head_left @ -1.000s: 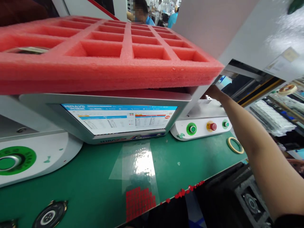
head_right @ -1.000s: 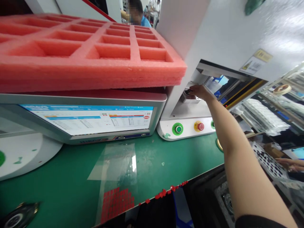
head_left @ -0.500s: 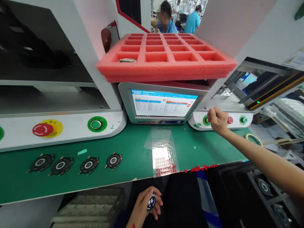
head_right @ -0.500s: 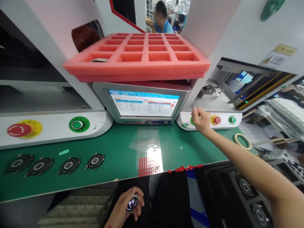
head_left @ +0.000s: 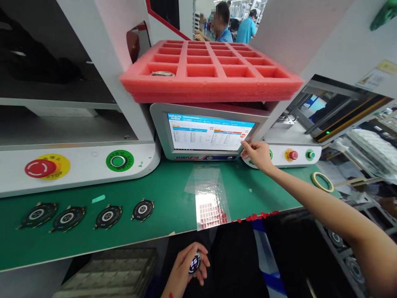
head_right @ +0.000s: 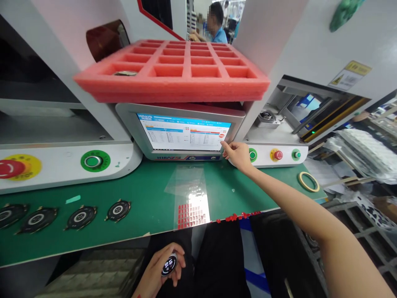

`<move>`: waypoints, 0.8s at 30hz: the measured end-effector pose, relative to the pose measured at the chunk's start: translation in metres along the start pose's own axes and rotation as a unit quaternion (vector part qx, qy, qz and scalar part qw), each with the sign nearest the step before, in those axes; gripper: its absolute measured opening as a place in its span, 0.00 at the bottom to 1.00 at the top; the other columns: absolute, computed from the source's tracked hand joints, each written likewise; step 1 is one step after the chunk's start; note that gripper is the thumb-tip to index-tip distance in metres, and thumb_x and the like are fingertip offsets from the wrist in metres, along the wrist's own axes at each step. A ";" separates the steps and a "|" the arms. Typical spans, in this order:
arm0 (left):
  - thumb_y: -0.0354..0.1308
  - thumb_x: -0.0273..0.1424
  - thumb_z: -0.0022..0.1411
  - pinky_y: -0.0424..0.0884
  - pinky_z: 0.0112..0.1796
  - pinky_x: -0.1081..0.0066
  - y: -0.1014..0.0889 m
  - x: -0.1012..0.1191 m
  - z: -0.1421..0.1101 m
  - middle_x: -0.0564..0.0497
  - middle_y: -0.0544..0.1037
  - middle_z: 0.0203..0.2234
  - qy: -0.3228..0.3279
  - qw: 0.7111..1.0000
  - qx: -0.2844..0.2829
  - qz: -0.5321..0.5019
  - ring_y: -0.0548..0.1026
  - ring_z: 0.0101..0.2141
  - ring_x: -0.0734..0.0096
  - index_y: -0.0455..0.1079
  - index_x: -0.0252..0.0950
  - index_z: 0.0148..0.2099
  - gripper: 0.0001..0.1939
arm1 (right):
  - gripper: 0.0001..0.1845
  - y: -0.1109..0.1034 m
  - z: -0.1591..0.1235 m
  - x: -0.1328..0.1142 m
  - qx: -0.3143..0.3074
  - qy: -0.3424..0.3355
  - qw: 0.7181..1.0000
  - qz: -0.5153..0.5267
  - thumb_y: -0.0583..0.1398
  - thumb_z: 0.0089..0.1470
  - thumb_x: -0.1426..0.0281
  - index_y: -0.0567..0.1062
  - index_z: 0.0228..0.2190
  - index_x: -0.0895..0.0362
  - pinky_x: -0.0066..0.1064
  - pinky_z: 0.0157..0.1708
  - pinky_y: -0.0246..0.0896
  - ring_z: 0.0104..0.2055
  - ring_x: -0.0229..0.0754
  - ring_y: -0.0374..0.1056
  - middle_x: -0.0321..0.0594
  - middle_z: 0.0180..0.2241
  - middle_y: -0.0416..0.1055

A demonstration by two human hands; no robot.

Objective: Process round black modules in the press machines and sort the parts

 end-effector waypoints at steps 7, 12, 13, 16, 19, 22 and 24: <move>0.61 0.58 0.48 0.64 0.14 0.76 -0.002 -0.002 0.005 0.49 0.74 0.19 0.004 1.000 0.010 0.017 0.69 0.16 0.74 0.70 0.32 0.32 0.30 | 0.34 -0.003 -0.011 -0.005 0.014 -0.010 1.000 0.006 0.55 0.50 0.40 0.69 0.14 0.56 0.28 0.18 0.64 0.16 0.37 0.67 0.40 0.15 0.70; 0.60 0.56 0.50 0.54 0.13 0.81 -0.001 0.003 -0.007 0.54 0.68 0.17 0.056 0.997 0.049 0.019 0.60 0.14 0.82 0.70 0.31 0.32 0.29 | 0.30 0.004 -0.061 -0.033 -0.061 -0.071 0.995 -0.015 0.57 0.54 0.48 0.66 0.12 0.56 0.27 0.20 0.59 0.16 0.35 0.63 0.37 0.13 0.67; 0.60 0.55 0.52 0.52 0.14 0.81 -0.001 0.004 -0.012 0.55 0.67 0.17 0.065 0.996 0.057 0.011 0.58 0.14 0.84 0.70 0.31 0.32 0.28 | 0.29 0.008 -0.073 -0.040 -0.085 -0.082 0.993 -0.019 0.57 0.55 0.50 0.66 0.12 0.56 0.27 0.21 0.59 0.17 0.35 0.63 0.37 0.13 0.67; 0.58 0.55 0.54 0.46 0.15 0.82 0.003 0.009 -0.030 0.57 0.63 0.18 0.073 0.995 0.063 -0.020 0.52 0.15 0.87 0.70 0.31 0.32 0.28 | 0.28 0.024 -0.109 -0.065 -0.151 -0.110 0.982 -0.029 0.54 0.59 0.55 0.64 0.13 0.56 0.27 0.20 0.55 0.16 0.34 0.60 0.35 0.12 0.65; 0.55 0.57 0.54 0.44 0.16 0.80 0.009 0.028 -0.055 0.58 0.58 0.19 0.112 0.990 0.080 -0.021 0.48 0.15 0.87 0.69 0.32 0.33 0.29 | 0.27 0.050 -0.145 -0.096 -0.236 -0.144 0.960 -0.034 0.57 0.57 0.59 0.61 0.11 0.56 0.26 0.19 0.47 0.15 0.31 0.54 0.32 0.11 0.60; 0.50 0.58 0.57 0.48 0.18 0.78 0.016 0.063 -0.090 0.57 0.58 0.22 0.236 0.961 0.142 0.015 0.51 0.18 0.82 0.69 0.35 0.39 0.29 | 0.25 0.083 -0.182 -0.132 -0.349 -0.180 0.917 -0.063 0.58 0.57 0.63 0.64 0.12 0.57 0.27 0.21 0.45 0.16 0.31 0.54 0.32 0.12 0.61; 0.48 0.56 0.60 0.53 0.21 0.76 0.021 0.085 -0.116 0.56 0.60 0.25 0.332 0.924 0.185 0.043 0.55 0.21 0.79 0.68 0.37 0.45 0.28 | 0.25 0.098 -0.202 -0.153 -0.383 -0.185 0.903 -0.067 0.54 0.61 0.64 0.68 0.14 0.58 0.27 0.22 0.48 0.17 0.32 0.58 0.35 0.15 0.66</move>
Point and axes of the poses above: each hand's wrist, its own z-axis towards the middle knuckle, its own y-axis out of the palm, x = y × z, the point moved 6 cm from there along z, towards the middle knuckle
